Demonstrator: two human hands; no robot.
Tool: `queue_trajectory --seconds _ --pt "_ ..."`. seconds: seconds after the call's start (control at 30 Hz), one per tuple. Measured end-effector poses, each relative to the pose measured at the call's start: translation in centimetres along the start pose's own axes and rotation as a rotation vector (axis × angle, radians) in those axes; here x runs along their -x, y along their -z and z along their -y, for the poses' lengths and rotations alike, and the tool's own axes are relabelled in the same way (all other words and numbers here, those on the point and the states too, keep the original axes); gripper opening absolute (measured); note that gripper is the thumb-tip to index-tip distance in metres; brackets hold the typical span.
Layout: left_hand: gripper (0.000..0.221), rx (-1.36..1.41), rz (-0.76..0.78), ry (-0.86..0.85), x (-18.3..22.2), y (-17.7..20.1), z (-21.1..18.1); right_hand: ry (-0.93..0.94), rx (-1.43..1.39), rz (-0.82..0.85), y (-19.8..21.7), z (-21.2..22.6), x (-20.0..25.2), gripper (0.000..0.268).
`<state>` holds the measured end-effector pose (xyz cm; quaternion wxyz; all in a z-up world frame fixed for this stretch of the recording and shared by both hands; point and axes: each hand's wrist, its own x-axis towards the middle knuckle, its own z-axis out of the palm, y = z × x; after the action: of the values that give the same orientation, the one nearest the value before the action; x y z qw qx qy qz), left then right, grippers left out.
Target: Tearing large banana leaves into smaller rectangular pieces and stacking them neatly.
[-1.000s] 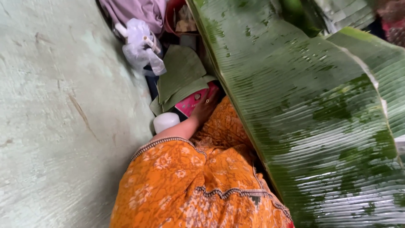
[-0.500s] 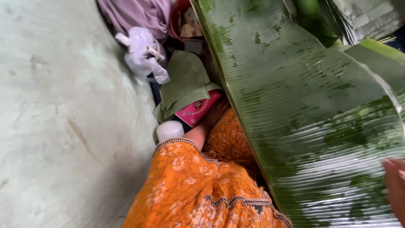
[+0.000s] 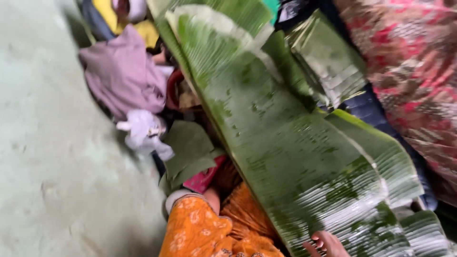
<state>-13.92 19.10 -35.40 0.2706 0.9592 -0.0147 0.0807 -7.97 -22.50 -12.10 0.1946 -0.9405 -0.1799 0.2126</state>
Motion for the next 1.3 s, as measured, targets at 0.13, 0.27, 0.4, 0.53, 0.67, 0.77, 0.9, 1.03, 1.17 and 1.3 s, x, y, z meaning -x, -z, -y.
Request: queue_trajectory --seconds 0.13,0.27,0.4,0.53,0.67,0.77,0.9,1.03,1.17,1.3 --pt "0.049 -0.088 0.051 0.087 2.9 -4.9 0.9 -0.05 -0.022 -0.157 -3.0 -0.6 0.7 0.039" --pt "0.053 -0.375 0.031 0.01 3.6 -8.5 4.7 0.002 -0.057 -0.151 -4.5 -3.9 -1.6 0.045" --pt "0.034 -0.228 0.145 0.141 5.9 -8.5 4.2 0.242 0.011 -0.317 -3.0 -1.7 -0.4 0.041" --pt "0.018 -0.07 0.296 0.259 7.7 -6.4 4.1 0.225 0.112 -0.301 1.7 6.0 2.9 0.036" --pt "0.014 0.04 0.411 0.285 0.1 2.6 4.0 0.228 0.141 -0.454 1.0 8.8 6.1 0.046" --pt "0.024 0.073 0.602 0.496 -9.2 21.0 -2.7 0.194 0.098 -0.534 0.0 10.0 7.5 0.042" --pt "0.019 0.744 0.314 0.567 -13.3 27.2 -0.9 0.15 0.051 -0.638 -2.2 10.8 8.3 0.037" --pt "0.071 -0.287 -0.719 0.588 -11.2 22.8 6.7 0.131 0.011 -0.692 -3.2 11.0 8.6 0.035" --pt "0.121 -0.432 -0.563 0.664 -8.4 17.7 9.3 0.059 -0.001 -0.677 -2.7 11.2 8.0 0.036" --pt "0.118 -0.321 -0.27 0.909 -8.2 17.8 7.5 0.067 -0.032 -0.685 -2.4 11.6 7.8 0.036"
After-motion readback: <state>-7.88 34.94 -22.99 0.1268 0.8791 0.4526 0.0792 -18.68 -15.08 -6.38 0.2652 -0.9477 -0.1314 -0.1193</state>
